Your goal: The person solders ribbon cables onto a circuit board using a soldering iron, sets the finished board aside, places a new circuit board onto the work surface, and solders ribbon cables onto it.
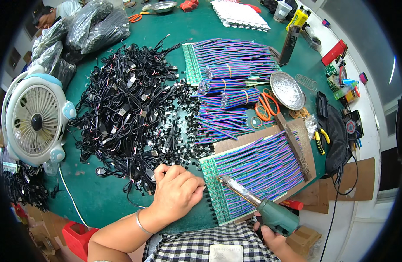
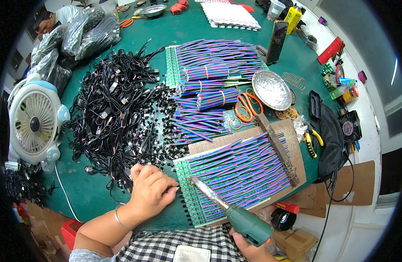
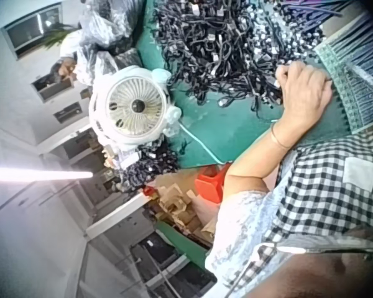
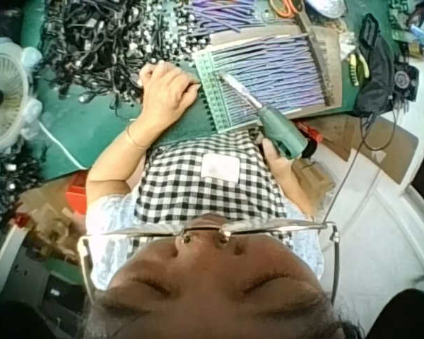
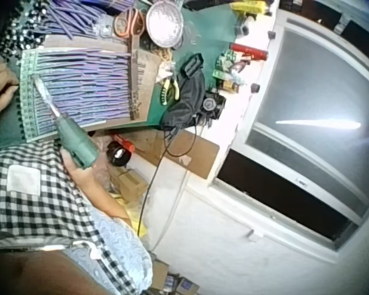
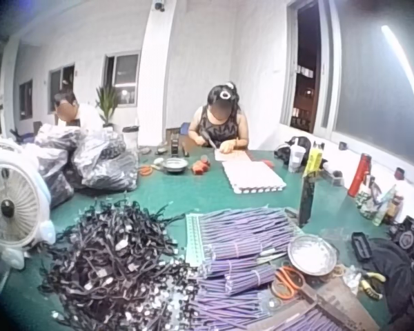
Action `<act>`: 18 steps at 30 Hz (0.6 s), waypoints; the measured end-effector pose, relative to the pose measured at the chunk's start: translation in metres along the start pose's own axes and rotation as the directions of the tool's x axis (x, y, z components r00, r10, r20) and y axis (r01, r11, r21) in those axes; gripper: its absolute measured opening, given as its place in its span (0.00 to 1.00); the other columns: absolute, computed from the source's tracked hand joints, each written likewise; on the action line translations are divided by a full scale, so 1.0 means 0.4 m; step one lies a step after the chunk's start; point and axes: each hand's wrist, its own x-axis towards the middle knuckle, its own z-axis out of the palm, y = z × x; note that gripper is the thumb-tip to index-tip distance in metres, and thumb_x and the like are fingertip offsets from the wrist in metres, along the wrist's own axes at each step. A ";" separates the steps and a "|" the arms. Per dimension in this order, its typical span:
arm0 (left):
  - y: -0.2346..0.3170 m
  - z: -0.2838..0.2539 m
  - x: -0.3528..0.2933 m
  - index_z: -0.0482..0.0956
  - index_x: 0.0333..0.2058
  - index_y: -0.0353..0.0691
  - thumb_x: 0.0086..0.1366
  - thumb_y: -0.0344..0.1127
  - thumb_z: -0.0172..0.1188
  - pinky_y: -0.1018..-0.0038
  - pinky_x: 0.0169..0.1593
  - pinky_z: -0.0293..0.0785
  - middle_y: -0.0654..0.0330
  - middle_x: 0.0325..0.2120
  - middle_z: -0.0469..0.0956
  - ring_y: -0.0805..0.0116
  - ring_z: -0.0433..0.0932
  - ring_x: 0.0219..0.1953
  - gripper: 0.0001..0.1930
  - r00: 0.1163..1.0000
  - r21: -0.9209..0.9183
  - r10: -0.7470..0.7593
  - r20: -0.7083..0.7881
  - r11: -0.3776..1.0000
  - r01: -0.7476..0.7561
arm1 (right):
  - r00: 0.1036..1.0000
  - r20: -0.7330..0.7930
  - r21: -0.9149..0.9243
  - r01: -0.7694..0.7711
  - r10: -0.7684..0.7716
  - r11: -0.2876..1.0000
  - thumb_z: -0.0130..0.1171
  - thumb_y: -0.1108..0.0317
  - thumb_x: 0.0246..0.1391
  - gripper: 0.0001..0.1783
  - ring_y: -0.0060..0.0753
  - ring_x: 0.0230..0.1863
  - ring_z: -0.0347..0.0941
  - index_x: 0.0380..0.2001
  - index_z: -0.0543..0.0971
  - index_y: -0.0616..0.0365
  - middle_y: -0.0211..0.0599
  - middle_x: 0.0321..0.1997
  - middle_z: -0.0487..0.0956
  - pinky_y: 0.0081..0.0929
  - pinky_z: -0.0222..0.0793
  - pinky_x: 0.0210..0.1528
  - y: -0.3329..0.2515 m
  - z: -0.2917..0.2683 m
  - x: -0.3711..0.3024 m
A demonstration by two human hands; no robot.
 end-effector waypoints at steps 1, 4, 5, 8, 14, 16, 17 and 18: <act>0.001 -0.005 0.000 0.77 0.26 0.49 0.44 0.34 0.67 0.64 0.45 0.56 0.71 0.23 0.72 0.70 0.71 0.34 0.09 1.000 0.006 0.000 0.000 1.000 0.000 | 1.000 0.025 -0.012 -0.007 0.008 1.000 0.57 0.65 0.55 0.28 0.30 0.33 0.74 0.56 0.66 0.69 0.45 0.47 0.76 0.28 0.73 0.37 0.005 -0.005 0.000; -0.001 -0.026 0.002 0.78 0.28 0.47 0.45 0.33 0.67 0.62 0.45 0.59 0.68 0.27 0.75 0.66 0.71 0.36 0.10 0.999 0.009 0.016 0.034 1.000 -0.017 | 0.998 -0.047 0.060 0.044 -0.041 0.997 0.58 0.64 0.56 0.29 0.31 0.32 0.75 0.56 0.65 0.69 0.47 0.50 0.76 0.28 0.73 0.35 0.004 0.009 0.003; -0.006 -0.044 0.001 0.78 0.30 0.46 0.45 0.33 0.67 0.63 0.45 0.62 0.67 0.28 0.74 0.65 0.71 0.37 0.11 0.996 0.074 0.011 0.087 0.997 -0.018 | 0.998 -0.051 0.064 0.044 -0.041 0.997 0.58 0.64 0.56 0.29 0.31 0.32 0.75 0.56 0.65 0.69 0.47 0.50 0.76 0.28 0.73 0.35 0.004 0.011 0.002; -0.010 -0.102 0.014 0.78 0.32 0.43 0.48 0.33 0.66 0.64 0.41 0.67 0.62 0.29 0.75 0.61 0.73 0.35 0.11 0.977 0.199 -0.080 0.197 0.979 0.040 | 0.995 -0.077 0.046 0.068 -0.065 0.997 0.58 0.63 0.56 0.30 0.31 0.31 0.75 0.57 0.64 0.70 0.48 0.50 0.76 0.27 0.73 0.33 -0.009 0.012 0.018; -0.018 -0.110 0.112 0.79 0.33 0.43 0.52 0.30 0.65 0.67 0.37 0.65 0.63 0.28 0.74 0.62 0.72 0.32 0.08 0.998 0.247 -0.043 0.043 0.968 0.031 | 0.995 0.001 0.036 0.100 -0.100 0.994 0.57 0.63 0.56 0.30 0.31 0.30 0.76 0.57 0.64 0.71 0.48 0.50 0.76 0.26 0.73 0.32 -0.045 0.032 0.043; -0.033 -0.092 0.143 0.79 0.33 0.44 0.52 0.32 0.65 0.67 0.38 0.63 0.64 0.28 0.74 0.63 0.71 0.33 0.09 1.000 0.324 0.019 0.016 0.946 -0.023 | 0.991 0.023 0.020 0.134 -0.134 0.991 0.56 0.63 0.56 0.29 0.31 0.30 0.76 0.56 0.65 0.71 0.47 0.49 0.76 0.26 0.73 0.32 -0.040 0.029 0.048; -0.040 -0.078 0.154 0.80 0.33 0.45 0.52 0.33 0.65 0.67 0.39 0.62 0.65 0.28 0.74 0.63 0.70 0.35 0.08 1.000 0.319 0.009 0.018 0.948 -0.015 | 0.991 0.021 0.018 0.131 -0.131 0.991 0.56 0.63 0.56 0.29 0.31 0.30 0.76 0.56 0.65 0.71 0.47 0.49 0.76 0.26 0.73 0.32 -0.042 0.027 0.046; -0.048 -0.068 0.154 0.80 0.33 0.45 0.52 0.33 0.65 0.67 0.39 0.62 0.65 0.28 0.74 0.63 0.70 0.35 0.08 1.000 0.315 0.010 0.021 0.949 -0.016 | 0.991 0.045 0.031 0.121 -0.122 0.992 0.57 0.63 0.56 0.28 0.31 0.31 0.76 0.55 0.66 0.71 0.47 0.48 0.76 0.26 0.73 0.33 -0.044 0.024 0.045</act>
